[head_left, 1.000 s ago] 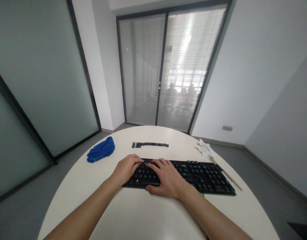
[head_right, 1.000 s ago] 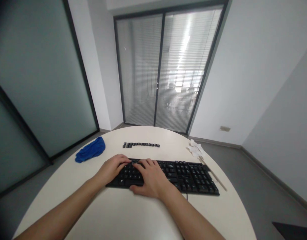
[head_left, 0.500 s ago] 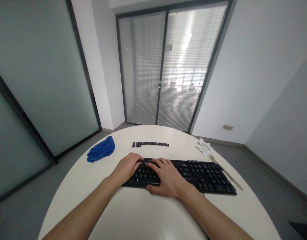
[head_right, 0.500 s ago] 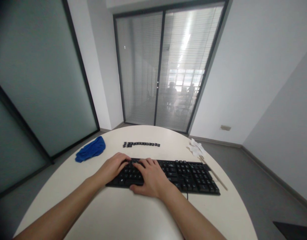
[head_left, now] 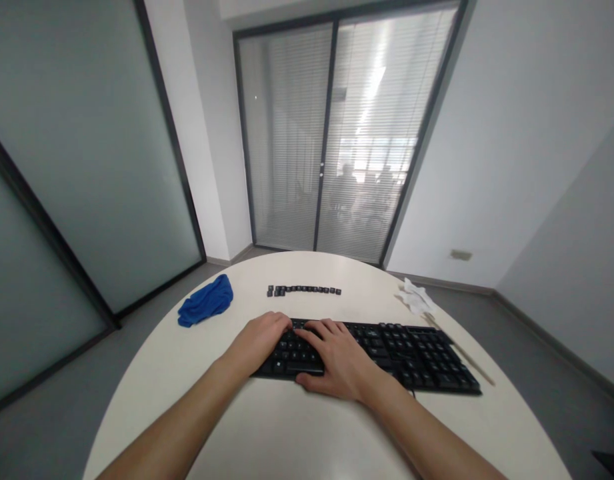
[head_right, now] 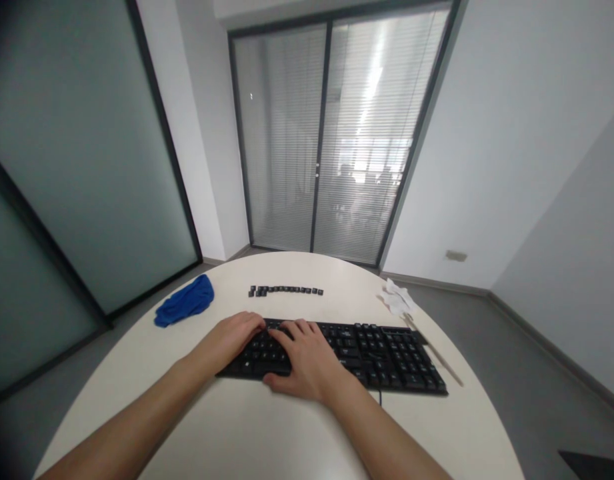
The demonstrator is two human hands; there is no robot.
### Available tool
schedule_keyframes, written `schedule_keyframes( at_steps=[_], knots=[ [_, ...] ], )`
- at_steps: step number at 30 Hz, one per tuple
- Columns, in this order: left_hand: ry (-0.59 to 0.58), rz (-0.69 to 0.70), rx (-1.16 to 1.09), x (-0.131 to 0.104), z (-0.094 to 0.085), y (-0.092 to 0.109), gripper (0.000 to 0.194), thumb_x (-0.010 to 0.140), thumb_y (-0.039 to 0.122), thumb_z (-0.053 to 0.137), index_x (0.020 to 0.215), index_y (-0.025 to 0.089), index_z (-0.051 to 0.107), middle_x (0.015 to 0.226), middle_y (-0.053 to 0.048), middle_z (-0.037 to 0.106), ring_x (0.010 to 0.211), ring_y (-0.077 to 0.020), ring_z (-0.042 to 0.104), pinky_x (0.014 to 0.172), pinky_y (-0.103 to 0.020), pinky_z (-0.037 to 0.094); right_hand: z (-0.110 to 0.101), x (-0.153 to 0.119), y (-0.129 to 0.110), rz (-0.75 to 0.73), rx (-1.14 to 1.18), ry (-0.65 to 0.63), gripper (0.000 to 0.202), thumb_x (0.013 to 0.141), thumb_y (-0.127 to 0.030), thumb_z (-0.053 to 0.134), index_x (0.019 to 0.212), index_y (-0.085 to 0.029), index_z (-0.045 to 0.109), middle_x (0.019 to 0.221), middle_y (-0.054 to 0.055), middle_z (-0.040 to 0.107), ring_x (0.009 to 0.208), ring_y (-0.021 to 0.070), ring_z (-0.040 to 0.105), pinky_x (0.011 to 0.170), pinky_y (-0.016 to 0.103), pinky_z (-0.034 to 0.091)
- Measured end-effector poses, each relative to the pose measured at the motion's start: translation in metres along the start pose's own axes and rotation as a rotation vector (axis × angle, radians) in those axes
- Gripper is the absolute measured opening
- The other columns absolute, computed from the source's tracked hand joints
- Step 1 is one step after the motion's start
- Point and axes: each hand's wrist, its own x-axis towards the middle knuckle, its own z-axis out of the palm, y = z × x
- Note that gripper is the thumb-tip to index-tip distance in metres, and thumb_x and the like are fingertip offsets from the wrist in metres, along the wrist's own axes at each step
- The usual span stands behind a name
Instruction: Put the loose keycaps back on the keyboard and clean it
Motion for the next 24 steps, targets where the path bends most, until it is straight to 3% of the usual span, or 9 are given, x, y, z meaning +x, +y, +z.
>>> schedule_keyframes(
  at_steps=[4, 11, 21, 24],
  knots=[
    [0.022, -0.041, -0.046, 0.0014, 0.0037, -0.0050, 0.022, 0.097, 0.021, 0.046, 0.104, 0.023, 0.066, 0.103, -0.004, 0.070, 0.100, -0.0223, 0.063, 0.092, -0.034, 0.048, 0.0005, -0.0001, 0.0006, 0.001, -0.006, 0.002, 0.079, 0.076, -0.061, 0.070, 0.144, -0.025, 0.050, 0.138, 0.010, 0.056, 0.122, 0.0321, 0.047, 0.110, 0.048, 0.031],
    [0.048, 0.015, -0.211, 0.0008, 0.0061, -0.0084, 0.025, 0.098, 0.024, 0.045, 0.104, 0.023, 0.069, 0.106, -0.004, 0.070, 0.098, -0.0191, 0.065, 0.093, -0.032, 0.050, 0.0007, 0.0002, 0.0008, 0.000, -0.007, -0.003, 0.080, 0.076, -0.061, 0.068, 0.145, -0.025, 0.049, 0.139, 0.010, 0.055, 0.123, 0.0329, 0.046, 0.110, 0.048, 0.031],
    [0.008, 0.098, -0.111, 0.0021, 0.0073, -0.0069, 0.027, 0.095, 0.015, 0.045, 0.106, 0.022, 0.069, 0.109, -0.005, 0.070, 0.104, -0.0202, 0.062, 0.097, -0.034, 0.048, 0.0016, 0.0002, 0.0010, -0.006, -0.001, 0.000, 0.080, 0.076, -0.061, 0.069, 0.145, -0.026, 0.049, 0.140, 0.011, 0.054, 0.123, 0.0335, 0.046, 0.110, 0.050, 0.031],
    [0.020, 0.051, -0.121, 0.0032, 0.0077, -0.0073, 0.027, 0.096, 0.019, 0.045, 0.106, 0.023, 0.069, 0.107, -0.005, 0.072, 0.102, -0.0205, 0.064, 0.096, -0.034, 0.049, 0.0024, 0.0005, 0.0022, -0.008, -0.003, -0.002, 0.080, 0.077, -0.061, 0.069, 0.145, -0.026, 0.048, 0.140, 0.010, 0.054, 0.124, 0.0330, 0.046, 0.110, 0.049, 0.032]
  ],
)
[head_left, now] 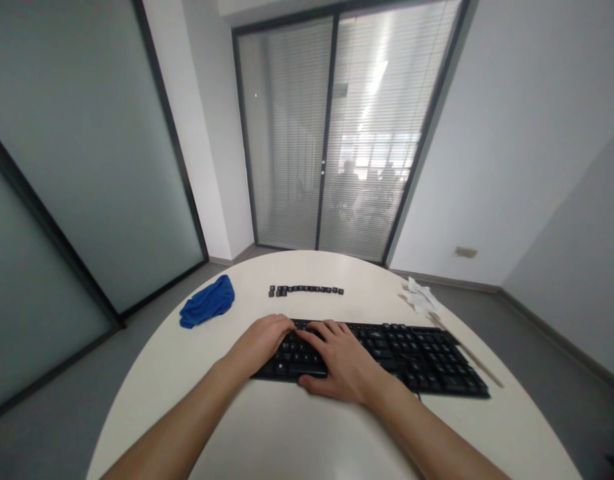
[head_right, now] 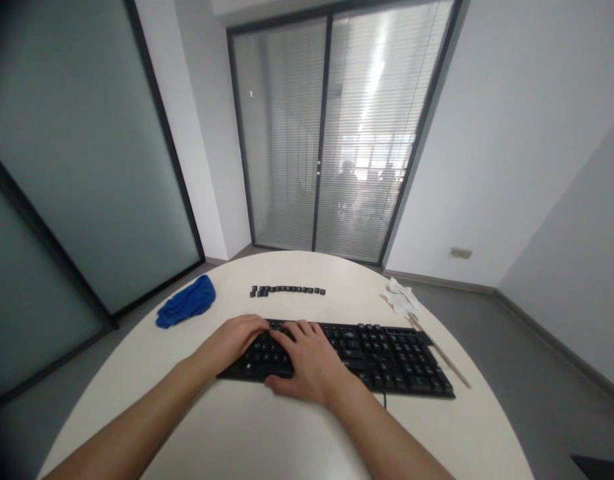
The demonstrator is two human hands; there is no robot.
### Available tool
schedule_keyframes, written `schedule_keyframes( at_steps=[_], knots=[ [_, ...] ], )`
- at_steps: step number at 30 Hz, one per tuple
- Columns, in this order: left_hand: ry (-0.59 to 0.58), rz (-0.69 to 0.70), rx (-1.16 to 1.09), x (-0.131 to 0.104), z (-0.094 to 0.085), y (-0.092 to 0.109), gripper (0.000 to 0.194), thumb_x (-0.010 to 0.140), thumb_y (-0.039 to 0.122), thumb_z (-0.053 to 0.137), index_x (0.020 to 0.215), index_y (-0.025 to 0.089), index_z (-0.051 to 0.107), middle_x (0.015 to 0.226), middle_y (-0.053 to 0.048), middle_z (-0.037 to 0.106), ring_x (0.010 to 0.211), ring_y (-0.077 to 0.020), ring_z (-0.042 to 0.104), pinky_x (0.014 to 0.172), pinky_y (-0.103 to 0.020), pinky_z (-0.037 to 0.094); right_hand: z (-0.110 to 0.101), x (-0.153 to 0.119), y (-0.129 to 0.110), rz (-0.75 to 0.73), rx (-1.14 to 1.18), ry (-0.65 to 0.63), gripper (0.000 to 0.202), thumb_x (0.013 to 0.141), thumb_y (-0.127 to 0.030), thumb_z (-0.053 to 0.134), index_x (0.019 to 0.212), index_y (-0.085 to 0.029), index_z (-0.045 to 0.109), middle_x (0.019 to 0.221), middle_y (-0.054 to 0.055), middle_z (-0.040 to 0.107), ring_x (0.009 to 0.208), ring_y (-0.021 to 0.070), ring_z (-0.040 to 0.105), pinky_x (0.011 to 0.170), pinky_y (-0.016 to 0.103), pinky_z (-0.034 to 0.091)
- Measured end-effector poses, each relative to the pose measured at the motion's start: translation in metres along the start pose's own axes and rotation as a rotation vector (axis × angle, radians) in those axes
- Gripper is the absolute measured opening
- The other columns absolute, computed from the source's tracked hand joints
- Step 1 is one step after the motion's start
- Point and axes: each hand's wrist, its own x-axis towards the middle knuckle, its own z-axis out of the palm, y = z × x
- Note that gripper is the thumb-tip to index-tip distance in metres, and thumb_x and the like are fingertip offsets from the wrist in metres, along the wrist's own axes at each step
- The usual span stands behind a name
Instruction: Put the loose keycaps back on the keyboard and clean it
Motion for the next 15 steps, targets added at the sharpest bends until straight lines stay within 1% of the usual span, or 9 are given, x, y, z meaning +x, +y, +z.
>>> schedule_keyframes(
  at_steps=[2, 5, 9, 12, 15],
  knots=[
    [0.026, -0.065, -0.016, 0.001, 0.000, -0.001, 0.025, 0.096, 0.022, 0.048, 0.107, 0.024, 0.069, 0.105, -0.004, 0.074, 0.099, -0.0210, 0.066, 0.094, -0.034, 0.050, 0.000, 0.000, 0.001, 0.001, -0.003, 0.002, 0.080, 0.077, -0.061, 0.069, 0.145, -0.025, 0.049, 0.140, 0.010, 0.054, 0.124, 0.0329, 0.046, 0.109, 0.048, 0.032],
    [0.065, -0.153, -0.058, 0.002, 0.001, -0.005, 0.020, 0.091, 0.023, 0.056, 0.106, 0.025, 0.070, 0.104, -0.004, 0.075, 0.100, -0.0228, 0.068, 0.093, -0.034, 0.050, 0.000, -0.001, 0.001, 0.002, -0.005, 0.007, 0.079, 0.076, -0.060, 0.069, 0.144, -0.026, 0.050, 0.140, 0.010, 0.054, 0.123, 0.0330, 0.046, 0.109, 0.048, 0.032],
    [0.095, -0.247, -0.280, 0.005, 0.002, -0.013, 0.018, 0.085, 0.024, 0.065, 0.103, 0.024, 0.069, 0.101, -0.004, 0.078, 0.099, -0.0229, 0.071, 0.094, -0.034, 0.051, 0.000, 0.000, -0.007, 0.028, -0.018, 0.018, 0.078, 0.076, -0.059, 0.068, 0.144, -0.026, 0.050, 0.137, 0.011, 0.056, 0.122, 0.0337, 0.046, 0.109, 0.049, 0.031],
    [0.094, -0.265, -0.440, 0.006, 0.004, -0.018, 0.019, 0.083, 0.026, 0.068, 0.102, 0.022, 0.069, 0.099, -0.004, 0.079, 0.098, -0.0223, 0.073, 0.094, -0.033, 0.051, 0.003, 0.001, -0.013, 0.067, -0.051, 0.024, 0.080, 0.077, -0.062, 0.066, 0.147, -0.028, 0.046, 0.138, 0.012, 0.054, 0.122, 0.0356, 0.045, 0.107, 0.052, 0.030],
    [0.093, -0.258, -0.487, 0.006, 0.005, -0.019, 0.017, 0.084, 0.027, 0.068, 0.100, 0.021, 0.069, 0.102, -0.004, 0.078, 0.099, -0.0218, 0.073, 0.093, -0.032, 0.052, 0.006, 0.002, -0.016, 0.083, -0.074, 0.024, 0.082, 0.076, -0.064, 0.065, 0.149, -0.030, 0.045, 0.139, 0.013, 0.053, 0.123, 0.0366, 0.044, 0.106, 0.052, 0.030]
  ],
)
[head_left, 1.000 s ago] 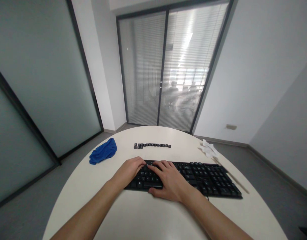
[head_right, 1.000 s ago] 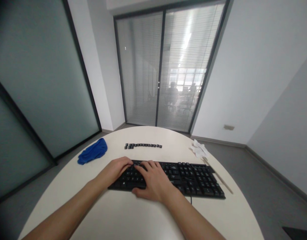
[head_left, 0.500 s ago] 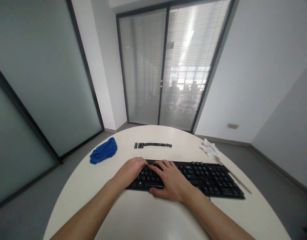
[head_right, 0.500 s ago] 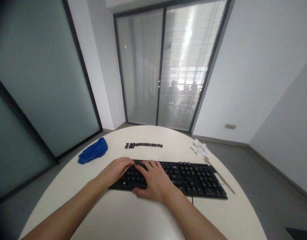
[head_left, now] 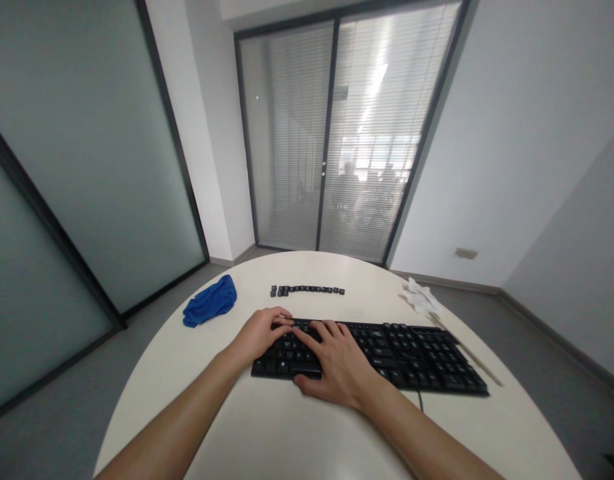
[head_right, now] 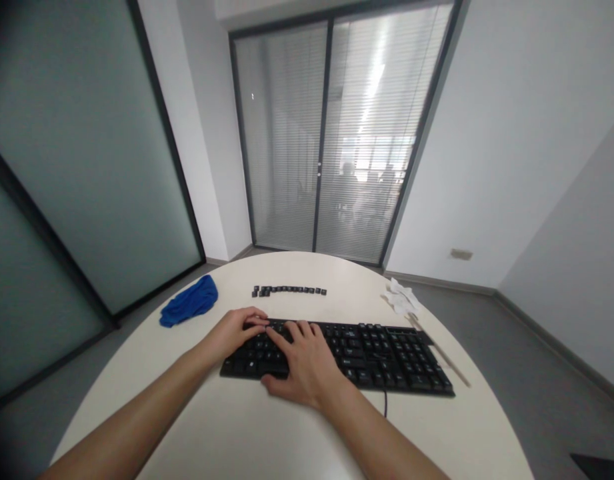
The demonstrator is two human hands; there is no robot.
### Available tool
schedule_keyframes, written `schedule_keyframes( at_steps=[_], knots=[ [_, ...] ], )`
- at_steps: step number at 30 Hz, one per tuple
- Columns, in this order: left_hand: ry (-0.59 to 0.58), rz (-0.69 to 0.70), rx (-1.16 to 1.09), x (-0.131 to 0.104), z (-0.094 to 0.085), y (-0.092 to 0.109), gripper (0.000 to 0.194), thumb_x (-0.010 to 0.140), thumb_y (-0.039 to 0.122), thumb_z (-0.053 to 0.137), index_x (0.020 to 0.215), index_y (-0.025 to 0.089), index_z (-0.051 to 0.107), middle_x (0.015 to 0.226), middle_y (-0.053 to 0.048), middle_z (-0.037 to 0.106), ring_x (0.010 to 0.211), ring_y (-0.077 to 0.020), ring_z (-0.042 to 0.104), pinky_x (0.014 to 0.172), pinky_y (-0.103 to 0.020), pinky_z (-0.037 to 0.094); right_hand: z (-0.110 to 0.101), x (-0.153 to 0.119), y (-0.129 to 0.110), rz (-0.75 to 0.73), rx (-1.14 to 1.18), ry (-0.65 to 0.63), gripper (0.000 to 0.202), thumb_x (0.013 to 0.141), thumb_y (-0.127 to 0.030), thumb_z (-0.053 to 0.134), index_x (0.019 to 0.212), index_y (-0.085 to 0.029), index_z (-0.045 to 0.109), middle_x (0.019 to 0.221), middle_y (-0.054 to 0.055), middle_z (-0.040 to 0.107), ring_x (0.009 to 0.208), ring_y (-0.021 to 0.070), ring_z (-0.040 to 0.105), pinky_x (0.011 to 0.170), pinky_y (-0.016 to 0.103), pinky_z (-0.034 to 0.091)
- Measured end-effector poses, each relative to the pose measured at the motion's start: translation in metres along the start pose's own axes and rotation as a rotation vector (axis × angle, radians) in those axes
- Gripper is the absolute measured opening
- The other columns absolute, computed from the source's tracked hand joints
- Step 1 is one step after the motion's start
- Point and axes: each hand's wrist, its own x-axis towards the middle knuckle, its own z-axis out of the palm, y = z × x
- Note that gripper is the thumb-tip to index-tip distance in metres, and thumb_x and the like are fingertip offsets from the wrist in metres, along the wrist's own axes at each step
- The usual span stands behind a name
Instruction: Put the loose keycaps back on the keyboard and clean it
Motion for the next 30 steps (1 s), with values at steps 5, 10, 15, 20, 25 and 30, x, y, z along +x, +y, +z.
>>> schedule_keyframes(
  at_steps=[5, 10, 15, 20, 25, 30],
  knots=[
    [-0.070, 0.036, 0.069, -0.003, -0.005, 0.005, 0.020, 0.090, 0.026, 0.060, 0.106, 0.021, 0.070, 0.108, -0.006, 0.076, 0.103, -0.0207, 0.071, 0.095, -0.031, 0.052, -0.001, 0.002, -0.001, 0.006, -0.011, 0.011, 0.080, 0.075, -0.062, 0.066, 0.146, -0.030, 0.048, 0.134, 0.012, 0.055, 0.119, 0.0358, 0.046, 0.104, 0.051, 0.032],
    [-0.080, 0.106, 0.380, -0.009, -0.012, 0.011, 0.030, 0.097, 0.033, 0.048, 0.117, 0.025, 0.070, 0.116, -0.006, 0.073, 0.110, -0.0229, 0.066, 0.101, -0.036, 0.047, -0.005, 0.004, -0.004, 0.009, -0.025, -0.008, 0.081, 0.074, -0.062, 0.066, 0.145, -0.028, 0.049, 0.131, 0.013, 0.056, 0.117, 0.0355, 0.046, 0.102, 0.049, 0.033],
    [-0.136, 0.106, 0.500, -0.017, -0.012, 0.018, 0.036, 0.097, 0.030, 0.047, 0.128, 0.026, 0.066, 0.121, -0.008, 0.068, 0.109, -0.0228, 0.065, 0.100, -0.034, 0.048, -0.002, 0.003, -0.004, 0.008, -0.039, -0.003, 0.078, 0.074, -0.064, 0.065, 0.143, -0.028, 0.051, 0.130, 0.013, 0.056, 0.118, 0.0359, 0.045, 0.101, 0.050, 0.032],
    [-0.043, 0.114, 0.473, -0.021, -0.007, 0.017, 0.035, 0.100, 0.034, 0.043, 0.124, 0.026, 0.068, 0.117, -0.006, 0.070, 0.107, -0.0209, 0.065, 0.100, -0.033, 0.047, 0.000, 0.002, -0.003, 0.007, -0.045, 0.019, 0.078, 0.075, -0.064, 0.064, 0.143, -0.029, 0.050, 0.133, 0.013, 0.055, 0.119, 0.0357, 0.045, 0.103, 0.050, 0.030],
    [0.104, 0.092, 0.454, -0.014, -0.010, 0.008, 0.029, 0.099, 0.033, 0.047, 0.114, 0.026, 0.071, 0.115, -0.003, 0.073, 0.108, -0.0207, 0.065, 0.099, -0.033, 0.048, 0.001, 0.001, -0.002, 0.009, -0.044, 0.013, 0.080, 0.076, -0.066, 0.063, 0.145, -0.028, 0.049, 0.136, 0.014, 0.054, 0.122, 0.0360, 0.044, 0.105, 0.050, 0.028],
    [0.246, 0.046, 0.587, 0.007, -0.013, -0.004, 0.026, 0.098, 0.029, 0.050, 0.115, 0.022, 0.069, 0.121, -0.005, 0.070, 0.116, -0.0229, 0.061, 0.103, -0.036, 0.046, 0.004, 0.001, 0.000, 0.006, -0.041, 0.026, 0.080, 0.077, -0.066, 0.063, 0.145, -0.027, 0.049, 0.137, 0.014, 0.054, 0.122, 0.0357, 0.044, 0.105, 0.050, 0.029]
  ],
)
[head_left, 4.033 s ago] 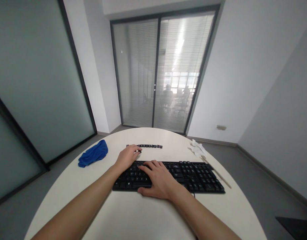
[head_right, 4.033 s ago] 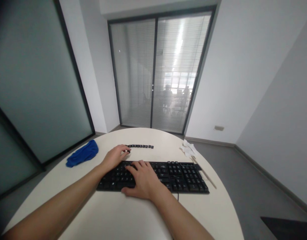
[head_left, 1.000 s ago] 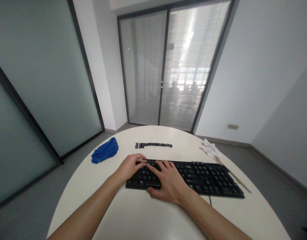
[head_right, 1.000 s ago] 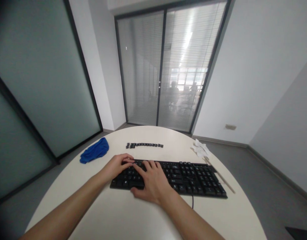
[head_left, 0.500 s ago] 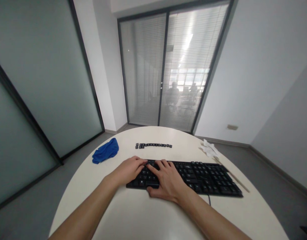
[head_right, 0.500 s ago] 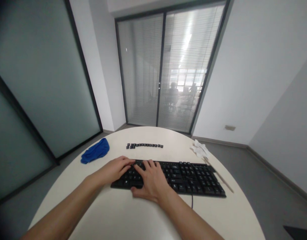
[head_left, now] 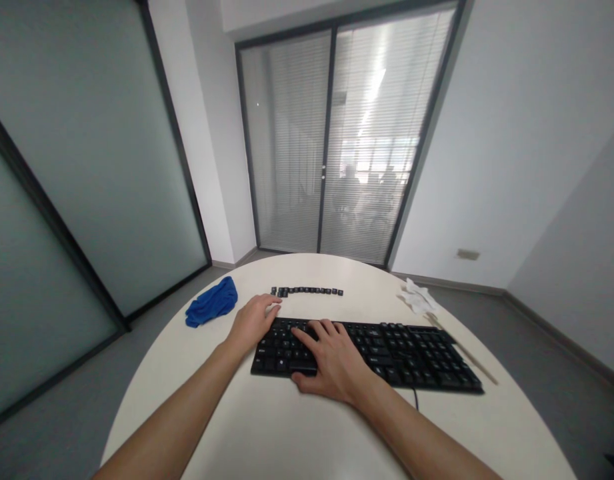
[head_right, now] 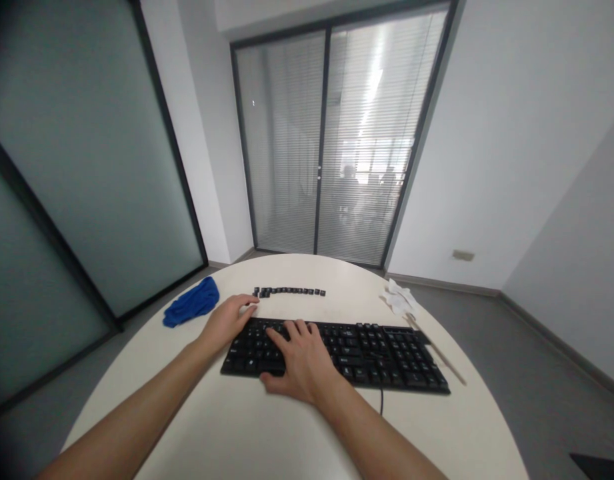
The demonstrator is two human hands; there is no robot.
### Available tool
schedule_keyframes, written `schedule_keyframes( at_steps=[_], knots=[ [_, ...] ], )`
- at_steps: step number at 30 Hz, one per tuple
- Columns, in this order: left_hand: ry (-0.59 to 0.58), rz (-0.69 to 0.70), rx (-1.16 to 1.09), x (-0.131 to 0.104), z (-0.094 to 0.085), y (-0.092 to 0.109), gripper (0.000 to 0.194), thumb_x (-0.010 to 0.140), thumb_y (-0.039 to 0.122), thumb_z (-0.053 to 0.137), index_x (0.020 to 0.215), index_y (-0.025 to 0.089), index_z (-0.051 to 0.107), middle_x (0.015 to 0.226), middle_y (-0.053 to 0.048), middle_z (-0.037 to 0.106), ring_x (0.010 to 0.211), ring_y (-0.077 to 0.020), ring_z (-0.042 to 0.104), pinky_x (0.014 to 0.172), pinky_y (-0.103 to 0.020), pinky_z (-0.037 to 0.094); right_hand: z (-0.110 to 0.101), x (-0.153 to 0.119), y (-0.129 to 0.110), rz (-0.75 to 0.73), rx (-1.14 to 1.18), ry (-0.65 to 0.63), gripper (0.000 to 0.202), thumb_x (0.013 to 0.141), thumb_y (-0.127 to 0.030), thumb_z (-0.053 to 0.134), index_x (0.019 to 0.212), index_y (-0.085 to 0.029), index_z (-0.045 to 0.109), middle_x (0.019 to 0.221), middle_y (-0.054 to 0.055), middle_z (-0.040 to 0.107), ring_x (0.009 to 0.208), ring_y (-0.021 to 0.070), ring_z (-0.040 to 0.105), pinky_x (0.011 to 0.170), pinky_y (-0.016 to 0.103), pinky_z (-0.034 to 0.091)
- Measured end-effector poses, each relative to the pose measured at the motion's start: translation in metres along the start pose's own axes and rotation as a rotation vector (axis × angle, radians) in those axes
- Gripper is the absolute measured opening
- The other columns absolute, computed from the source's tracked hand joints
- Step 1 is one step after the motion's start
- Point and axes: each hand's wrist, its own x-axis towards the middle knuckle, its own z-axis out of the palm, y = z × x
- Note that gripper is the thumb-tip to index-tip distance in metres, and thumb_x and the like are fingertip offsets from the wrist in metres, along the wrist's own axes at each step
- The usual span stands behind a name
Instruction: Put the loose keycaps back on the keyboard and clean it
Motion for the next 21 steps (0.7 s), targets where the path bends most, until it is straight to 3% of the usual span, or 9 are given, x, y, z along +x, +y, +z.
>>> schedule_keyframes(
  at_steps=[10, 21],
  knots=[
    [-0.171, 0.067, 0.267, 0.056, 0.010, 0.002, 0.025, 0.094, 0.018, 0.054, 0.111, 0.027, 0.070, 0.117, -0.005, 0.069, 0.115, -0.0248, 0.058, 0.089, -0.034, 0.050, -0.002, -0.002, 0.000, -0.012, 0.009, 0.007, 0.079, 0.078, -0.068, 0.061, 0.145, -0.027, 0.049, 0.136, 0.014, 0.055, 0.121, 0.0356, 0.045, 0.105, 0.049, 0.029],
    [-0.244, 0.085, 0.349, 0.070, 0.028, 0.000, 0.025, 0.092, 0.015, 0.054, 0.110, 0.026, 0.069, 0.112, -0.007, 0.069, 0.114, -0.0253, 0.055, 0.088, -0.035, 0.049, 0.000, -0.002, 0.001, -0.014, 0.027, 0.030, 0.078, 0.077, -0.069, 0.061, 0.143, -0.028, 0.051, 0.134, 0.013, 0.056, 0.119, 0.0353, 0.046, 0.105, 0.050, 0.030]
  ],
)
